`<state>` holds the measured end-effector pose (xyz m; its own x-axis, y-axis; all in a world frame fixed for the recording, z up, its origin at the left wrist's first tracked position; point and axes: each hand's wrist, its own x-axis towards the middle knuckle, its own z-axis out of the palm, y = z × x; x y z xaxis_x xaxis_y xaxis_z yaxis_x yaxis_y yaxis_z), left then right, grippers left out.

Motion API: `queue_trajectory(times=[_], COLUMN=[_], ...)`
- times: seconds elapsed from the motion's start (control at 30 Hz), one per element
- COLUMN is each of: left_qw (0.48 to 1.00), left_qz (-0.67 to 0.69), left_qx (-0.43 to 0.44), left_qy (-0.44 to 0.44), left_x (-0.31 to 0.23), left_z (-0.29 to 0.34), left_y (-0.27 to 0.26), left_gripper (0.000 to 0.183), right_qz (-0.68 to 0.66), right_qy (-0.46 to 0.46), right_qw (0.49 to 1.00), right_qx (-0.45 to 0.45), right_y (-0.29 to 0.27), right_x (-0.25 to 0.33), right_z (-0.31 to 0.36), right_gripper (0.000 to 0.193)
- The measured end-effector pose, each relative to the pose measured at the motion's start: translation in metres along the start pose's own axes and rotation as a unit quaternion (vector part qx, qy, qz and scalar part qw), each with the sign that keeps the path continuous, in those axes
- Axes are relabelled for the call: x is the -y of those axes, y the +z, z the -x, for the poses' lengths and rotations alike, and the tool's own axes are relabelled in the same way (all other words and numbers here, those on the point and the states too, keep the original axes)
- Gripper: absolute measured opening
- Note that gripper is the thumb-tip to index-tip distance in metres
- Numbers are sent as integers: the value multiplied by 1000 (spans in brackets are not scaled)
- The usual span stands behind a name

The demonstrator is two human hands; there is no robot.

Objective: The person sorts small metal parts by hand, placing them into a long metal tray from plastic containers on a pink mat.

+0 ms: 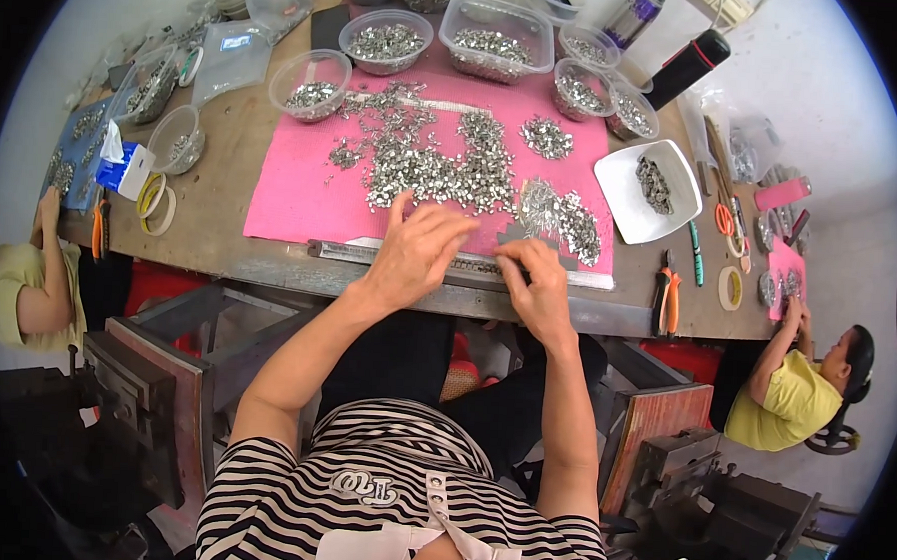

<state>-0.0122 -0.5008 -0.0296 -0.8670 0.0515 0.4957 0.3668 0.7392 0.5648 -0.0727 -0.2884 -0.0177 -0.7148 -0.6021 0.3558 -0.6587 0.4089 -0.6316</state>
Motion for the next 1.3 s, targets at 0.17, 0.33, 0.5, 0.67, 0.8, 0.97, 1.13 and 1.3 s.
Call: queue_trajectory(times=[0.17,0.33,0.5,0.67,0.8,0.97,1.13,1.3], left_qw=[994,999,998,999,1000,1000,999,997], left_qz=[-93,-19,-18,-5,-11,-21,-32,-78], left_qx=[-40,-32,-51,-33,-18,-4,-4,5], left_qy=[36,6,-36,-19,1,13,18,21], left_x=[4,1,-2,-15,-19,-22,-24,-27], left_z=[-26,-12,9,15,18,18,14,10], left_y=[12,4,-9,-4,9,14,17,21], left_gripper=[28,14,8,9,11,11,9,9], right_qz=[89,177,119,47,55,112,140,201], right_qy=[-27,-60,-68,-9,13,1,2,-7], right_qw=[993,982,989,999,998,992,989,979], right_qx=[-66,16,53,15,-31,-48,-40,-42], right_y=[12,15,-7,-11,6,18,18,15], right_x=[-16,-13,-7,-12,-19,-17,-13,-12], right_z=[-32,-30,-17,-19,-25,-31,-30,-26], right_gripper=[28,32,25,17,12,10,9,9])
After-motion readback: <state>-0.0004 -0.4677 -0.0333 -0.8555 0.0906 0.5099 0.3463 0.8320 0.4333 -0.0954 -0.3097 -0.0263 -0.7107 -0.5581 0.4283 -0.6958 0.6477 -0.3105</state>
